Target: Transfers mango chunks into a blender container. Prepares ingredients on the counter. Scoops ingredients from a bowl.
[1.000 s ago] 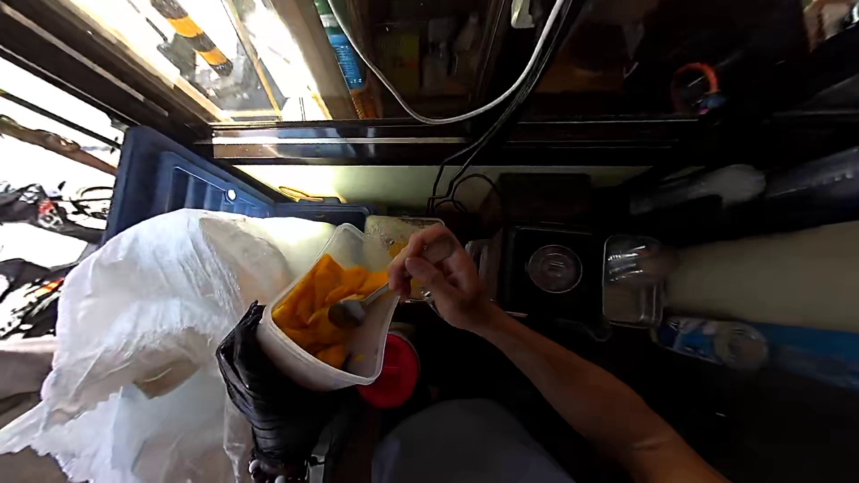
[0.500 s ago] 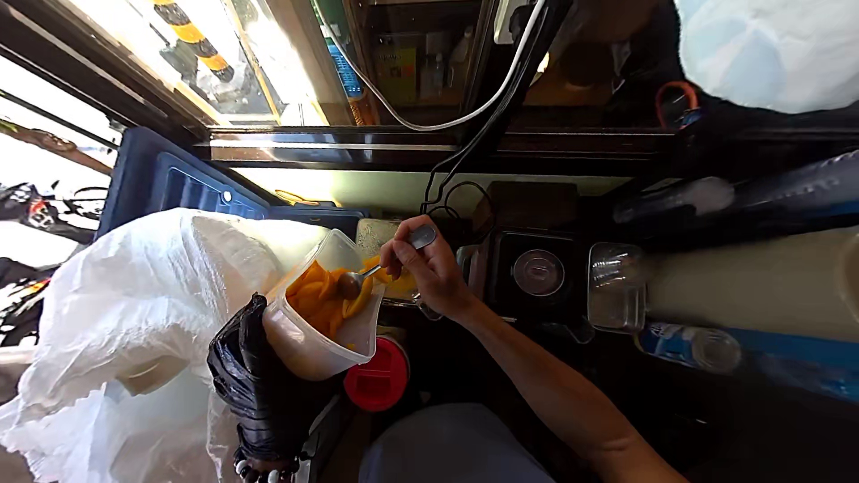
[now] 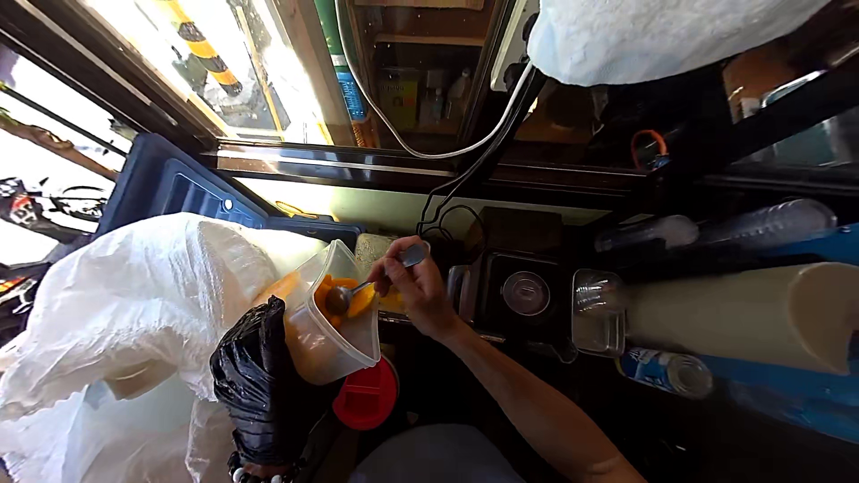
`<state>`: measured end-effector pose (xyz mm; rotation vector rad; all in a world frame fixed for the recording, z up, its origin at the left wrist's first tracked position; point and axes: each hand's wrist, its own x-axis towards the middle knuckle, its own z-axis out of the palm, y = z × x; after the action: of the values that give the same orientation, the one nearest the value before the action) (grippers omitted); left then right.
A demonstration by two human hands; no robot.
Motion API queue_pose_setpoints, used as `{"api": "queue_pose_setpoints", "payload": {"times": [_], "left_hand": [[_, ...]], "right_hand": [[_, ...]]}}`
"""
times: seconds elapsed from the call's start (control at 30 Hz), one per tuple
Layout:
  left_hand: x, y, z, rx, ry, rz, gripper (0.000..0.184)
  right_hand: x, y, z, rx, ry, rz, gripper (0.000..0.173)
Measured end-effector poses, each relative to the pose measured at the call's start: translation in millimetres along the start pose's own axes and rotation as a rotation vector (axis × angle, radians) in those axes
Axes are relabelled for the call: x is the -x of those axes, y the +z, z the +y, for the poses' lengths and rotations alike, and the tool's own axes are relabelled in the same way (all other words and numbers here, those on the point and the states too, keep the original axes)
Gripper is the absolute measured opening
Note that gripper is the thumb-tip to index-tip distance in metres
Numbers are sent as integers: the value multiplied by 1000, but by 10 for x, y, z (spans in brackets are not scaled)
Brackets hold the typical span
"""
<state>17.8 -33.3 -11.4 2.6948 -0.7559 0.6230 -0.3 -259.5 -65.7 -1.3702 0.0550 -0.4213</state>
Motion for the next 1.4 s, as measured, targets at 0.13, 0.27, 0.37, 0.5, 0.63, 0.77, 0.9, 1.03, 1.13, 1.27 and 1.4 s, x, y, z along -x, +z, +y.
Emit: {"api": "queue_pose_setpoints", "payload": {"times": [0.13, 0.27, 0.37, 0.5, 0.63, 0.77, 0.9, 1.03, 1.13, 1.27, 1.4], "left_hand": [[-22, -27, 5, -26, 9, 6, 105], [6, -37, -51, -61, 7, -22, 106], [-24, -67, 9, -39, -57, -70, 108], [-2, 8, -22, -2, -110, -66, 119], [1, 9, -60, -8, -61, -32, 113], [55, 22, -62, -5, -61, 6, 109], [86, 52, -84, 31, -35, 47, 110], [56, 32, -76, 35, -48, 42, 110], [28, 24, -88, 48, -35, 20, 110], [38, 22, -120, 55, -8, 23, 111], [61, 16, -114, 73, 10, -7, 113]], "right_hand": [[-33, -117, 110, 128, -10, 10, 12], [-80, -366, -2, 146, -69, 75, 10], [-116, -312, -141, 135, -134, 101, 9], [-136, -43, -113, 41, -145, 40, 10], [-136, -104, -170, 31, -141, 94, 9], [-109, -186, -236, -16, -55, 58, 7], [-56, -233, -137, -17, 18, -1, 8], [-61, -422, -135, -14, -16, 35, 8], [-57, -538, -214, 27, -72, 58, 8], [-71, -494, -349, 98, -159, 143, 8], [-76, -144, -216, 11, -92, 81, 11]]}}
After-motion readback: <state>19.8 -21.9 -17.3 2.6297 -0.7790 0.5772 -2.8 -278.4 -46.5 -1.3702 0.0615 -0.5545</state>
